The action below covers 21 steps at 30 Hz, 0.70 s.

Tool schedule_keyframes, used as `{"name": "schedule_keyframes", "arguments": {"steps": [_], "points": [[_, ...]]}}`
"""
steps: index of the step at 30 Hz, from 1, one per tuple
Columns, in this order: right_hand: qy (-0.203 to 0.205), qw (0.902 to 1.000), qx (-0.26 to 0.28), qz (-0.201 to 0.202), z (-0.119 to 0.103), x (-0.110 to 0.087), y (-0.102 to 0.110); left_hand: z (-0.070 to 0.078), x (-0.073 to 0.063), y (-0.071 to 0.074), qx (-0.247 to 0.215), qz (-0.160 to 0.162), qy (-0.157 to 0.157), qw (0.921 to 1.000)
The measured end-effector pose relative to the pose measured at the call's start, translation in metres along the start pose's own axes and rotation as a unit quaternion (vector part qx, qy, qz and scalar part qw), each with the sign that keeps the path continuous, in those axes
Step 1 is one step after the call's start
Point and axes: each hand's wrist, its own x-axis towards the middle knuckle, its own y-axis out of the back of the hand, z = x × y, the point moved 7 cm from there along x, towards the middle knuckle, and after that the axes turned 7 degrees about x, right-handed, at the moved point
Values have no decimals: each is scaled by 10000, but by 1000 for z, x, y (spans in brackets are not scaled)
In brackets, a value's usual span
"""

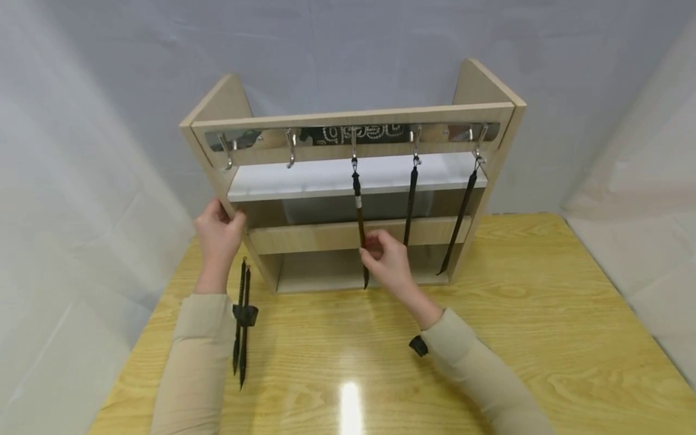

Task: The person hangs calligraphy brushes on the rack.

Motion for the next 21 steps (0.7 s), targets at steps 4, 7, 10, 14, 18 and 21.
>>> {"name": "schedule_keyframes", "arguments": {"steps": [4,7,10,14,18,21], "points": [[119,9999,-30,105,11,2,-3,-2,0,-1,-40,-40,66,10000],[175,9997,-66,186,15,3,-4,-2,0,-1,-8,-63,101,9999],[227,9994,-52,250,16,4,-5,-2,0,0,30,-77,131,9999],[262,9993,-55,269,16,4,-6,-2,0,0,57,-66,111,9999],[267,9992,-92,278,16,3,-6,0,0,0,100,-49,45,9999],[255,9992,-105,279,16,3,-7,0,0,0,93,-33,1,10000]]}}
